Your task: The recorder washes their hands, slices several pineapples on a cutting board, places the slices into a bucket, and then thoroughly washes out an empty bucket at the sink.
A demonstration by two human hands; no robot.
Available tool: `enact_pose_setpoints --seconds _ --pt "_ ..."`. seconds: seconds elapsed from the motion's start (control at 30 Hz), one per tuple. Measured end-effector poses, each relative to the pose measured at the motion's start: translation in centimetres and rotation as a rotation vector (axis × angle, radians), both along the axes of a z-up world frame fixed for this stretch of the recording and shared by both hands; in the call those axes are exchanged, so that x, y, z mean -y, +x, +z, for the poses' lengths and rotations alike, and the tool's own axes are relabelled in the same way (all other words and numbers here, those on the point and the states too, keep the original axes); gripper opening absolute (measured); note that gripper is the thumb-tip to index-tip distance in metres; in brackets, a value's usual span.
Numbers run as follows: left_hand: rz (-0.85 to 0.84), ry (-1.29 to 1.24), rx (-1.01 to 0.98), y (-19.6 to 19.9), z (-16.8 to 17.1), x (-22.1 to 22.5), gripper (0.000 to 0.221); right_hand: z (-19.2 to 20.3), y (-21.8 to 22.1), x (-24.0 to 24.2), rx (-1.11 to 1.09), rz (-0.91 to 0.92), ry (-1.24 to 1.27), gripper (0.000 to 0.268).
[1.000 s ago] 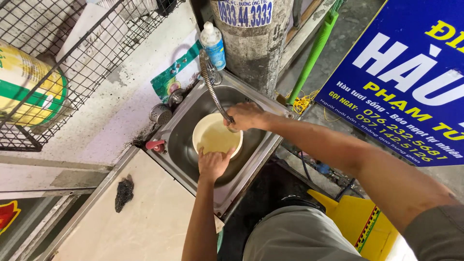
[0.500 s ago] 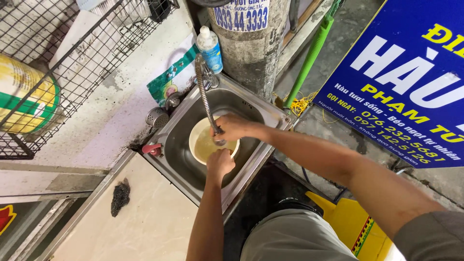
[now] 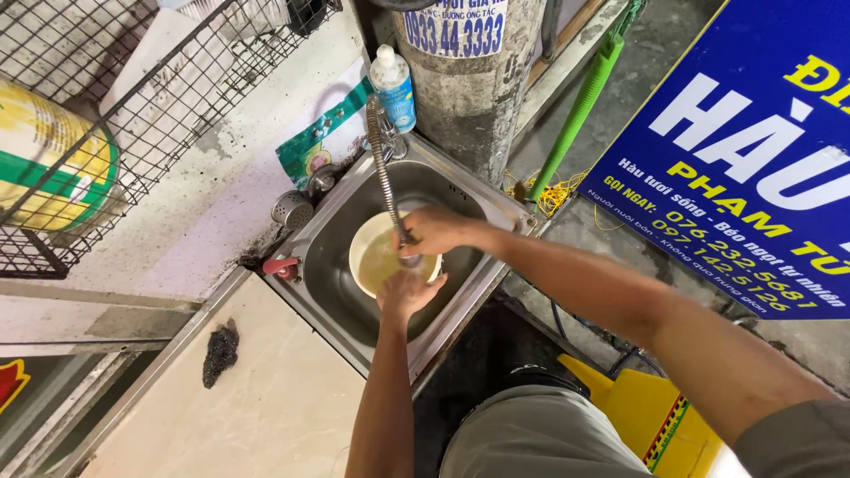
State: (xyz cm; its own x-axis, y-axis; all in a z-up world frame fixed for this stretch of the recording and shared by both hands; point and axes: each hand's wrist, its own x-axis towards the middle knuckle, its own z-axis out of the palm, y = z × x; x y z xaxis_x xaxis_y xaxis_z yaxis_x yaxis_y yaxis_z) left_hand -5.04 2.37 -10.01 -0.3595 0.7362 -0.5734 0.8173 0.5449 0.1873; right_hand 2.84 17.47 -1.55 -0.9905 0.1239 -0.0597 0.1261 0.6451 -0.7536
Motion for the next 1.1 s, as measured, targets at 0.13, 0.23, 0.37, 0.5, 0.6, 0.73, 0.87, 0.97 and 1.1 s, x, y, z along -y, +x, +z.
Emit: enact_pose_setpoints --seconds 0.13,0.23,0.37,0.5,0.6,0.73,0.87,0.97,1.1 --pt "0.029 -0.089 0.028 0.7 3.3 -0.4 0.078 -1.8 -3.8 3.4 -0.186 -0.078 -0.200 0.023" --pt "0.074 0.042 0.024 0.5 1.4 0.0 0.076 -3.4 -5.5 3.6 -0.206 -0.178 -0.180 0.021" --pt "0.048 0.082 -0.008 0.2 1.2 0.3 0.063 -2.8 -4.6 1.8 0.008 -0.290 0.018 0.022" --pt "0.092 0.169 0.018 0.7 1.6 1.0 0.040 -1.7 -1.8 -1.2 0.159 -0.175 0.147 0.023" --pt "0.061 0.237 -0.021 0.1 -0.4 2.0 0.039 -0.5 0.1 -2.1 0.221 -0.088 0.230 0.024" --pt "0.012 0.367 -0.068 0.4 1.0 2.6 0.045 1.4 1.9 -2.8 0.310 -0.193 0.272 0.023" --pt "0.000 0.380 -0.034 0.4 1.8 3.1 0.043 1.0 1.8 -2.9 0.289 -0.184 0.229 0.023" --pt "-0.023 0.493 -0.104 0.0 1.4 3.3 0.046 1.4 2.0 -3.2 0.294 -0.174 0.256 0.023" --pt "-0.013 0.455 -0.044 -2.0 0.7 3.4 0.054 0.8 2.4 -3.8 0.275 -0.105 0.223 0.023"
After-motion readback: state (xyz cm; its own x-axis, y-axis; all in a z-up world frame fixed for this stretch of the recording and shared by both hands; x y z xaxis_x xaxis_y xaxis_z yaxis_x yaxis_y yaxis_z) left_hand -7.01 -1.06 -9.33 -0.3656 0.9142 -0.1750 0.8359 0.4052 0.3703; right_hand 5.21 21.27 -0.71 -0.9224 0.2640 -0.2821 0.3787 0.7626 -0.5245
